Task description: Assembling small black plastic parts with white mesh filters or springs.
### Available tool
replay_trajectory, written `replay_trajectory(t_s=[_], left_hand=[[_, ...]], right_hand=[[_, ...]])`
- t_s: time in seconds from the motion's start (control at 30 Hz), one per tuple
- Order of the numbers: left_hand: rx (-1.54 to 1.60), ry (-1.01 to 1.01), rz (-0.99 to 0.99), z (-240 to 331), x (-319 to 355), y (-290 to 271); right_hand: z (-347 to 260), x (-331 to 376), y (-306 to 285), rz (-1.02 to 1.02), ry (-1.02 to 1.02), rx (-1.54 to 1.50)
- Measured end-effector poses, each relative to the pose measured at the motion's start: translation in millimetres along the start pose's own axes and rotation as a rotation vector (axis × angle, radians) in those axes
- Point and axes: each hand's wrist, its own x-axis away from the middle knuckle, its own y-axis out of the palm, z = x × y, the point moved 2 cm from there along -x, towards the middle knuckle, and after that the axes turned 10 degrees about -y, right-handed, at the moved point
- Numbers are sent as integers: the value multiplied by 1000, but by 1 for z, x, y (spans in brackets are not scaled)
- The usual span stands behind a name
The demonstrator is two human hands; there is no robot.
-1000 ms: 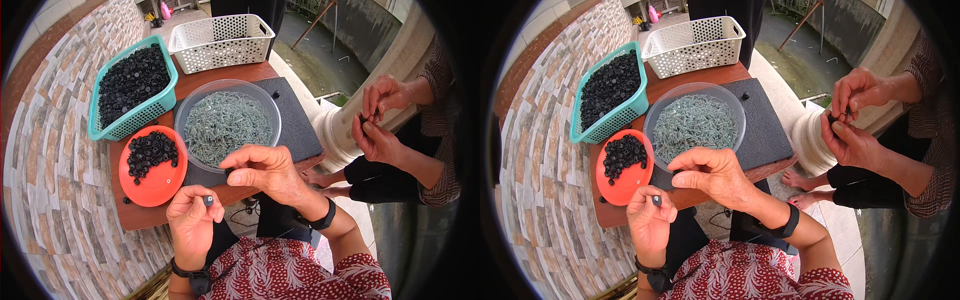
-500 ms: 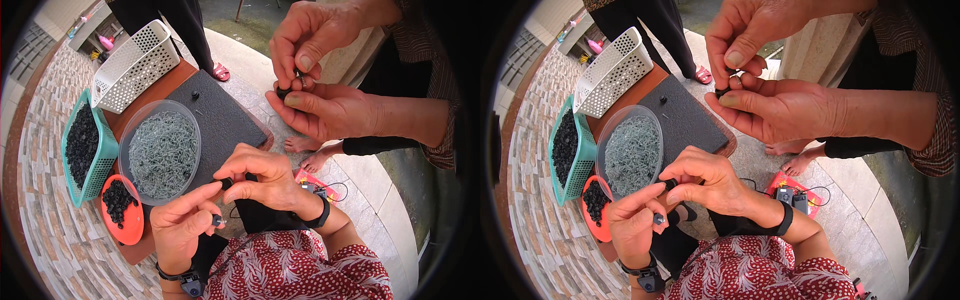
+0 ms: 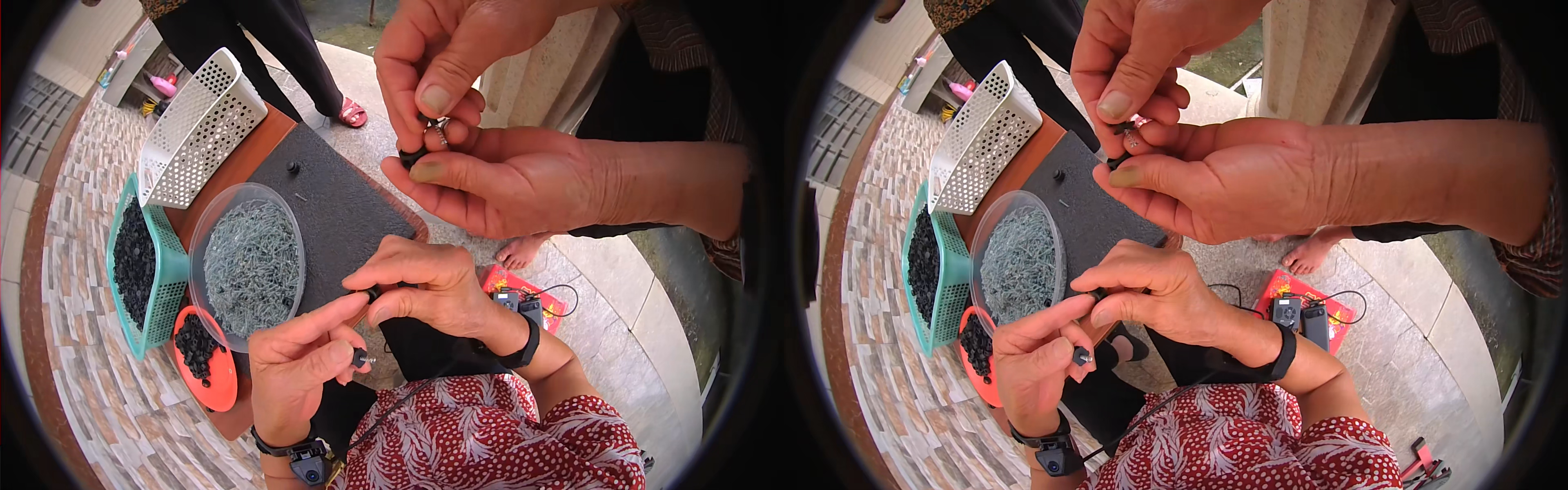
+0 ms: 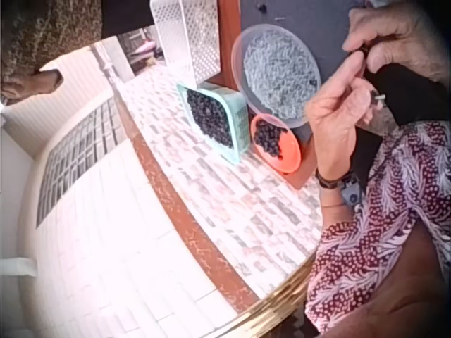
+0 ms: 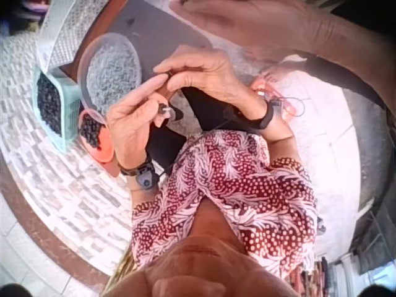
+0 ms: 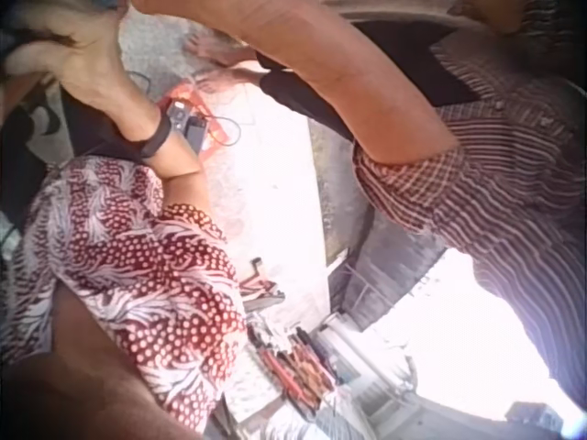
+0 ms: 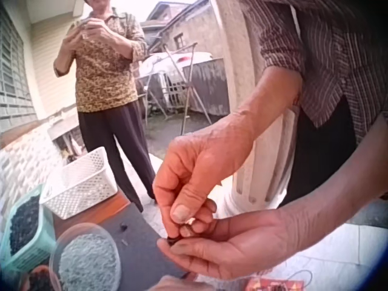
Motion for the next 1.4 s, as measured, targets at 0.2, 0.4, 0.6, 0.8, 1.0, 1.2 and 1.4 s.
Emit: replay_trajectory(t_s=[0.2, 0.4, 0.6, 0.8, 1.0, 1.2, 1.4], left_hand=[[13, -38, 3, 6, -7, 5], [-5, 37, 54, 8, -9, 10], [-137, 287, 368, 15, -12, 18], [-460, 511, 457, 25, -11, 14], [-522, 560, 545, 35, -4, 8], [-703, 652, 555, 49, -1, 4], [-798, 633, 555, 54, -2, 2]], right_hand=[[5, 4, -5, 72, 275, -385], [13, 5, -1, 187, 408, -759], [17, 4, 2, 230, 501, -968], [12, -6, 18, 277, 583, -1088], [12, -19, 33, 262, 588, -1220], [11, -29, 45, 263, 614, -1247], [11, -32, 49, 301, 657, -1203]])
